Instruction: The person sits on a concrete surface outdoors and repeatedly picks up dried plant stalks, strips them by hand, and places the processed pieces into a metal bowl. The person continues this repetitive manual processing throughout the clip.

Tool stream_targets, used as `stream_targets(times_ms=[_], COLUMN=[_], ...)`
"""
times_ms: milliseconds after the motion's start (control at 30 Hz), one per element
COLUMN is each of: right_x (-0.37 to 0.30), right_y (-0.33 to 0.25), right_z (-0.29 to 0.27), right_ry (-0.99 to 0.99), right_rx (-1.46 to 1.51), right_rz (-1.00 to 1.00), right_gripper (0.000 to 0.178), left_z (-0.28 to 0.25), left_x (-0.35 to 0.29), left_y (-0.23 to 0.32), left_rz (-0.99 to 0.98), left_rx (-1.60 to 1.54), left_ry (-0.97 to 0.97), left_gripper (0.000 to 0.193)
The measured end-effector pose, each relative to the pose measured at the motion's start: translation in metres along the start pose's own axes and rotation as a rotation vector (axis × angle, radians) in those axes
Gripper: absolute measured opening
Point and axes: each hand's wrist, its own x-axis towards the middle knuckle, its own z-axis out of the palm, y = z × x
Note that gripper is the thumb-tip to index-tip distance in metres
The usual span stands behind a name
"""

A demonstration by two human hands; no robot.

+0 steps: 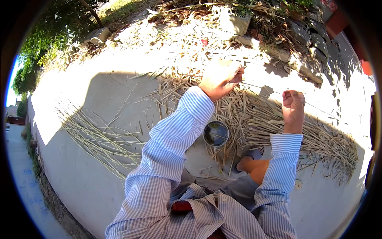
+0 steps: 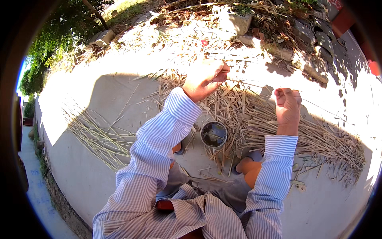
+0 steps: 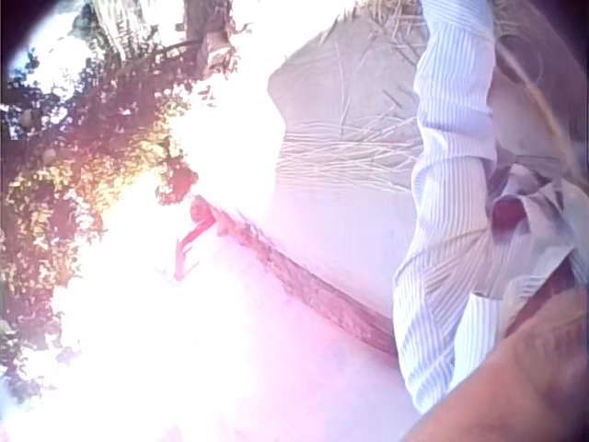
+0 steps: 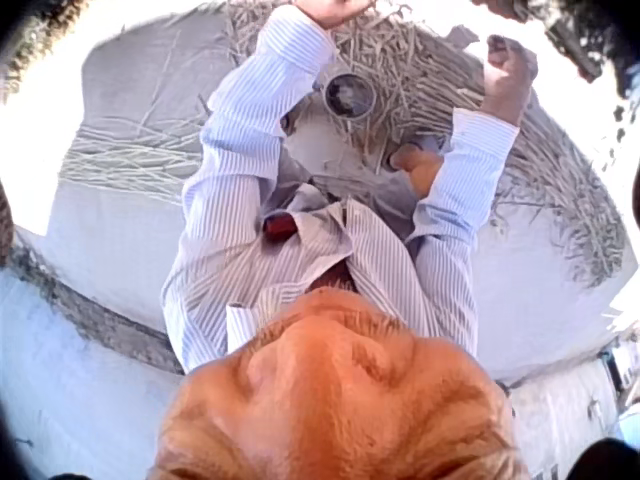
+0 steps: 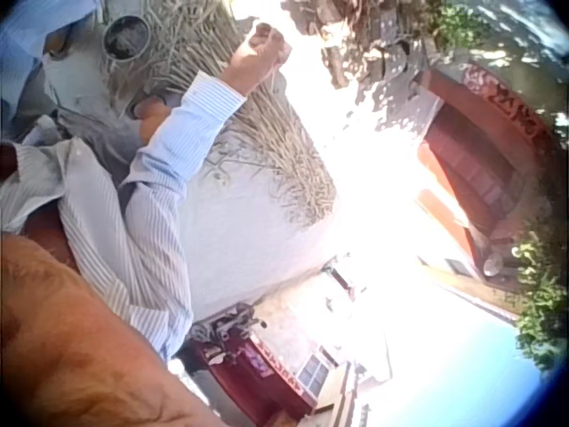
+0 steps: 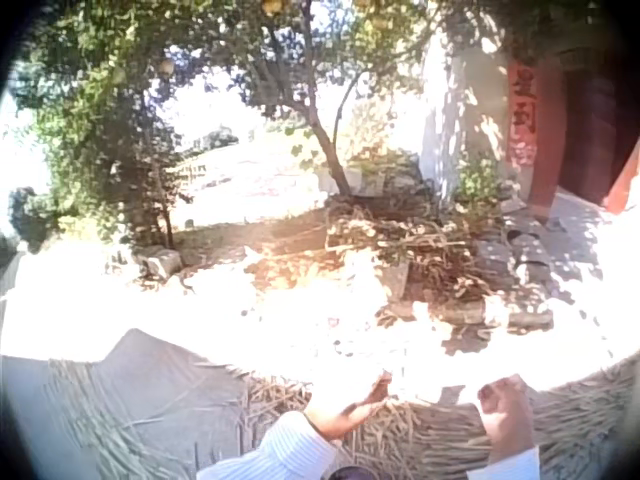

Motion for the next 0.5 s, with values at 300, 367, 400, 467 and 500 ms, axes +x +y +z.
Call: stream_targets(times_ms=[300,367,400,467,500], right_x=[-0.001,0.002,0.002,0.012,0.014], right_y=[-0.009,-0.015,-0.019,-0.025,-0.029], right_z=[-0.004,-0.012,-0.013,-0.033,-0.037], right_ry=[0.141,0.232,0.283,0.345,0.388], right_rx=[-0.101,-0.091,-0.098,-0.066,-0.099], right_rz=[-0.02,-0.05,-0.073,-0.131,-0.144], right_gripper=[0.016,0.015,0.015,0.014,0.014], left_z=[-0.004,-0.023,-0.033,-0.055,-0.061], left_x=[-0.008,-0.017,-0.022,-0.032,-0.04], left_y=[-0.015,-0.031,-0.037,-0.051,-0.058], left_rz=[-0.042,-0.047,-0.067,-0.152,-0.223], left_rx=[0.51,0.429,0.293,0.071,-0.021], left_ry=[-0.271,-0.192,-0.169,-0.157,-0.176], left_gripper=[0.015,0.015,0.018,0.023,0.024])
